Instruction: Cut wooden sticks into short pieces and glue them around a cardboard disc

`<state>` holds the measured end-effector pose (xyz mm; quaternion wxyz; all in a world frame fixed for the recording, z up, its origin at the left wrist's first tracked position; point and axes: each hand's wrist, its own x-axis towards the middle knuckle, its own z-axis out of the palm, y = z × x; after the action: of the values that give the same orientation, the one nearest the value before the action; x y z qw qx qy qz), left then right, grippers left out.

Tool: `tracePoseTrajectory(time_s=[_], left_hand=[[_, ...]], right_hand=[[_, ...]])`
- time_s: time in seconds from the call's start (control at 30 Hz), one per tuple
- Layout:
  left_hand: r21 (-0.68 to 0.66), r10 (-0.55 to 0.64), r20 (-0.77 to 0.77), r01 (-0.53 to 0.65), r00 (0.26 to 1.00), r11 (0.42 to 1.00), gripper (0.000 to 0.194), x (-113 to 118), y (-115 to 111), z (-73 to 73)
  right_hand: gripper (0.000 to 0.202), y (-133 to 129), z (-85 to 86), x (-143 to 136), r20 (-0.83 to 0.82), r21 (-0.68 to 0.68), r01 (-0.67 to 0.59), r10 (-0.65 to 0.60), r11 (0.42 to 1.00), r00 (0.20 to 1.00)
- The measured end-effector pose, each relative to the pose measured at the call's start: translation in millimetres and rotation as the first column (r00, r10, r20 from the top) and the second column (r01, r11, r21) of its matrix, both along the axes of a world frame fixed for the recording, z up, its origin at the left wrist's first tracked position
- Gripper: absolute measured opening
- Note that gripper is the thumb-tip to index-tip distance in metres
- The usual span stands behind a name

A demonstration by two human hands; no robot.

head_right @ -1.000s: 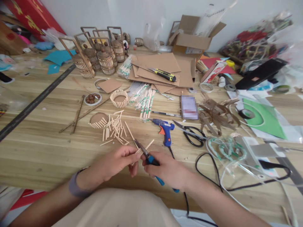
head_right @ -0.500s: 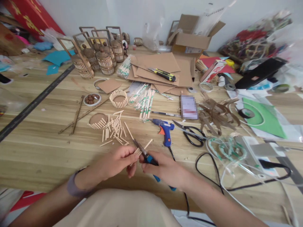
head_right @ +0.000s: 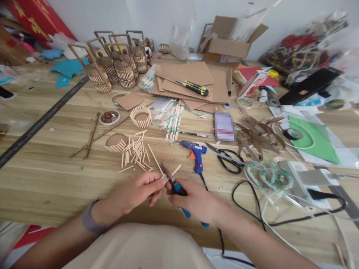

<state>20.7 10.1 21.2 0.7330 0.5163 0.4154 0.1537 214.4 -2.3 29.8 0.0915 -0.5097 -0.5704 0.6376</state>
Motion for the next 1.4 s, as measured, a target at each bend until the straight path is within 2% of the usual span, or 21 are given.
tracePoseTrajectory(time_s=[0.23, 0.33, 0.43, 0.47, 0.53, 0.57, 0.63, 0.7, 0.77, 0.83, 0.9, 1.0, 1.07, 1.2, 1.3, 1.37, 1.4], left_hand=[[0.109, -0.026, -0.129, 0.041, 0.991, 0.993, 0.044, -2.1, -2.0, 11.8], [0.109, -0.029, -0.14, 0.044, 0.99, 0.993, 0.043, -7.9, -0.2, 10.1], [0.15, -0.016, -0.126, 0.035, 0.992, 0.988, 0.042, -19.0, 3.9, 6.4], [0.171, -0.001, -0.125, 0.023, 0.992, 0.985, 0.041, -22.9, 5.3, 5.7], [0.215, 0.022, -0.162, 0.014, 0.986, 0.977, 0.039, -28.8, 7.3, 5.3], [0.235, 0.021, -0.203, 0.028, 0.979, 0.972, 0.038, -30.1, 7.6, 5.4], [0.291, 0.001, -0.301, 0.091, 0.954, 0.952, 0.035, -29.2, 6.3, 5.0], [0.399, 0.007, -0.376, 0.155, 0.927, 0.904, 0.029, -24.6, 3.2, 2.9], [0.529, 0.049, -0.417, 0.198, 0.908, 0.825, 0.025, -18.7, -0.6, -0.9], [0.607, 0.091, -0.48, 0.255, 0.873, 0.752, 0.025, -13.2, -3.6, -4.9], [0.597, 0.095, -0.601, 0.366, 0.793, 0.714, 0.029, -8.8, -5.1, -7.0], [0.521, 0.088, -0.763, 0.528, 0.641, 0.671, 0.031, -4.1, -4.9, -5.5], [0.497, 0.093, -0.805, 0.579, 0.586, 0.647, 0.032, -1.8, -4.0, -3.1], [0.481, 0.092, -0.829, 0.621, 0.551, 0.619, 0.034, 1.9, -3.1, -2.7], [0.481, 0.13, -0.837, 0.6, 0.532, 0.64, 0.035, 2.8, -2.9, -6.9], [0.495, 0.14, -0.82, 0.565, 0.556, 0.66, 0.034, 0.6, -1.5, -9.6], [0.517, 0.139, -0.794, 0.538, 0.592, 0.666, 0.032, -1.7, -0.3, -10.5]], right_hand=[[0.015, 0.2, -4.3, -6.5, 0.045, 0.118, -0.033, 0.027, 0.992, 0.999], [0.017, 1.1, -5.7, -3.4, 0.024, 0.134, -0.052, 0.049, 0.99, 0.999], [0.028, 3.6, -4.6, 7.7, 0.04, 0.159, -0.074, 0.069, 0.985, 0.997], [0.031, 4.5, -4.5, 12.2, 0.084, 0.177, -0.06, 0.045, 0.982, 0.995], [0.03, 6.1, -5.2, 19.4, 0.224, 0.29, 0.016, -0.084, 0.957, 0.971], [0.029, 6.6, -6.0, 21.0, 0.283, 0.397, 0.053, -0.177, 0.916, 0.943], [0.026, 6.7, -7.9, 19.2, 0.301, 0.643, 0.053, -0.315, 0.764, 0.9], [0.022, 5.8, -9.9, 11.0, 0.261, 0.792, -0.041, -0.277, 0.609, 0.925], [0.017, 4.1, -12.6, -0.4, 0.308, 0.827, -0.178, -0.166, 0.534, 0.937], [0.012, 2.4, -16.4, -10.7, 0.433, 0.788, -0.305, -0.129, 0.535, 0.892], [0.01, 1.2, -20.4, -17.6, 0.541, 0.732, -0.369, -0.16, 0.573, 0.825], [0.008, 1.3, -24.0, -22.1, 0.617, 0.672, -0.372, -0.207, 0.64, 0.759], [0.007, 2.6, -23.8, -24.1, 0.639, 0.639, -0.354, -0.214, 0.683, 0.739], [0.005, 7.4, -21.1, -31.9, 0.672, 0.58, -0.342, -0.198, 0.739, 0.713], [0.006, 12.4, -21.3, -37.4, 0.69, 0.579, -0.34, -0.223, 0.741, 0.689], [0.007, 15.8, -21.8, -36.1, 0.673, 0.599, -0.336, -0.229, 0.727, 0.704], [0.006, 17.4, -21.6, -33.5, 0.649, 0.614, -0.337, -0.214, 0.714, 0.73]])
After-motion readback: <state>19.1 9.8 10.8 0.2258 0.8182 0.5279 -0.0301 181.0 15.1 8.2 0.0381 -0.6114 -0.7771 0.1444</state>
